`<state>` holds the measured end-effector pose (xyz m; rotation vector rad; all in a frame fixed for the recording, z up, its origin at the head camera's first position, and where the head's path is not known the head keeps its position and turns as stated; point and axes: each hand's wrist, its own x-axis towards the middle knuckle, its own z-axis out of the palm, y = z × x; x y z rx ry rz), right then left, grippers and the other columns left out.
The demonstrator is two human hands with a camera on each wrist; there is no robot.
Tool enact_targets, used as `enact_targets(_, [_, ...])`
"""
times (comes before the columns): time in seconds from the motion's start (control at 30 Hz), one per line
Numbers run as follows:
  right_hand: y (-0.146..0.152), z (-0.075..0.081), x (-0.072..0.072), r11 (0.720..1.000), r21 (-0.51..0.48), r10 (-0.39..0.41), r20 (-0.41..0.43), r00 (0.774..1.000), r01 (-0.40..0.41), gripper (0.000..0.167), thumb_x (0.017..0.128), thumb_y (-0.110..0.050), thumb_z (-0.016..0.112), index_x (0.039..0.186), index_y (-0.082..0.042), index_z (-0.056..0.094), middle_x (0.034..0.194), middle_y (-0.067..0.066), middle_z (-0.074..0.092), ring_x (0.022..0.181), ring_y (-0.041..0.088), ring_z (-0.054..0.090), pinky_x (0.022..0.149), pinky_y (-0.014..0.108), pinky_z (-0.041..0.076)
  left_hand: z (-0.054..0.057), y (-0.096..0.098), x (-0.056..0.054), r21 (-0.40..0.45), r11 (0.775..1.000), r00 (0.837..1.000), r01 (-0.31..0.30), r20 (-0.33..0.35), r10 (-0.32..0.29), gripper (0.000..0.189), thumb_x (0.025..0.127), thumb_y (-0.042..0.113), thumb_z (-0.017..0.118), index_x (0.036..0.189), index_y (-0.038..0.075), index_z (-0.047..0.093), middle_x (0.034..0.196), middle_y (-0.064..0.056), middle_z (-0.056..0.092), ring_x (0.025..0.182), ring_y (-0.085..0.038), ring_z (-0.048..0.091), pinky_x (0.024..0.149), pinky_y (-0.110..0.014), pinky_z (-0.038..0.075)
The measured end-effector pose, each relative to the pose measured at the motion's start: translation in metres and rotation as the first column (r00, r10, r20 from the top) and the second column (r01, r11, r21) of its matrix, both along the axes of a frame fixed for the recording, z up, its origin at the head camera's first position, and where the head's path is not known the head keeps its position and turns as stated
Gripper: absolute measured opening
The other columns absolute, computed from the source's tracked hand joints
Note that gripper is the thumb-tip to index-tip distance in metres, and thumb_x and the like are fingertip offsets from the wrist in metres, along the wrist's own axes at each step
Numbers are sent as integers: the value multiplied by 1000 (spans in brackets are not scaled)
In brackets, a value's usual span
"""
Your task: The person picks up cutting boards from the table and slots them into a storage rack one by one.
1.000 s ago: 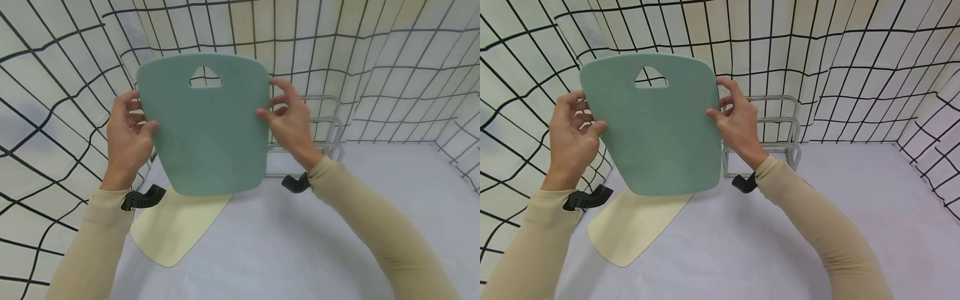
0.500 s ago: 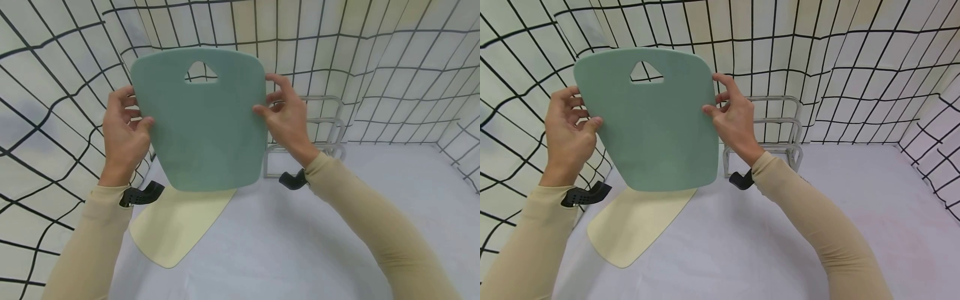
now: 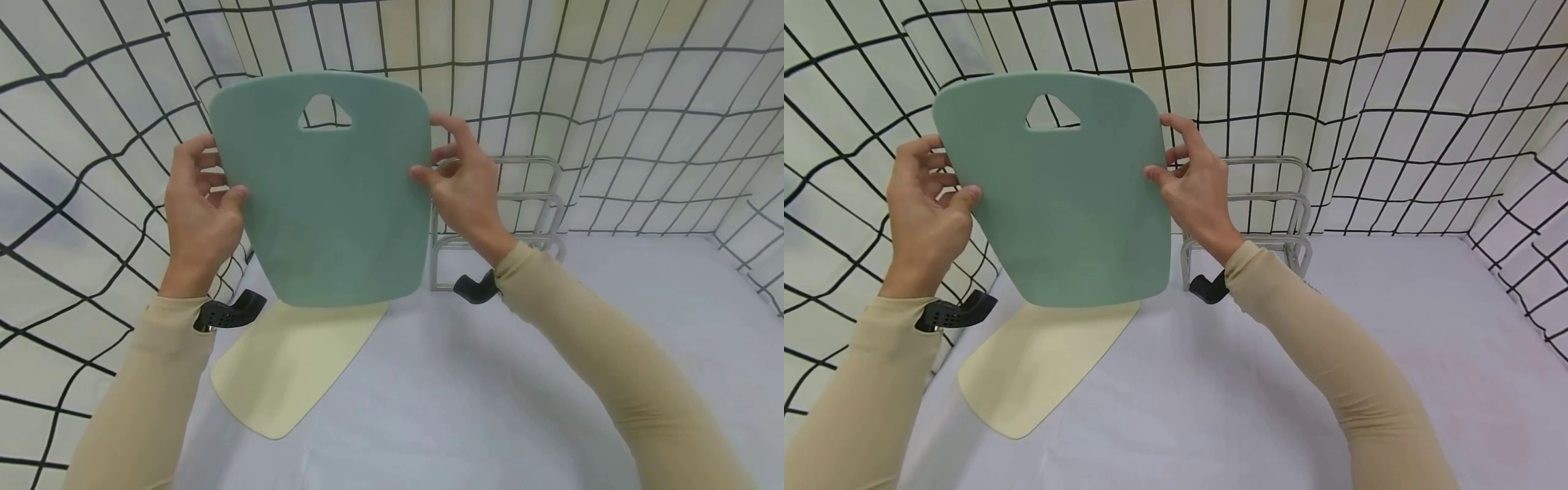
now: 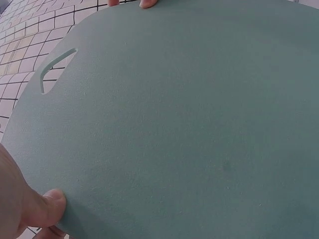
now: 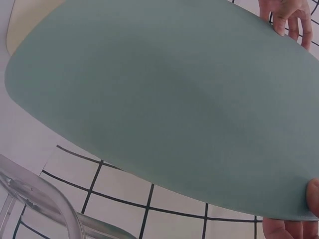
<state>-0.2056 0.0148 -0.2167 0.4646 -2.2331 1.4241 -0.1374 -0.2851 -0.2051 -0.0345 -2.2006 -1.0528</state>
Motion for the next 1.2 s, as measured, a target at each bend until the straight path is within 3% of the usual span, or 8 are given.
enact_targets(0.6, [-4,3,-9,999,-41,29,6,1000,-29,62,93,-12,77,146,-28,51,108,11,71,80,21,71,82,36,64,6,-3,-7,7,1000,1000,-22,9,22,62,99,-6,51,149,30,46,131,9,57,106,-2,56,94,-23,55])
enact_targets(1.2, [-10,6,-20,999,-32,30,-23,999,-31,62,93,-12,76,147,-27,51,107,11,73,80,21,73,86,35,65,6,-5,-17,50,999,1000,-16,-20,17,63,96,-10,49,146,28,48,120,19,52,106,-2,57,92,-22,54])
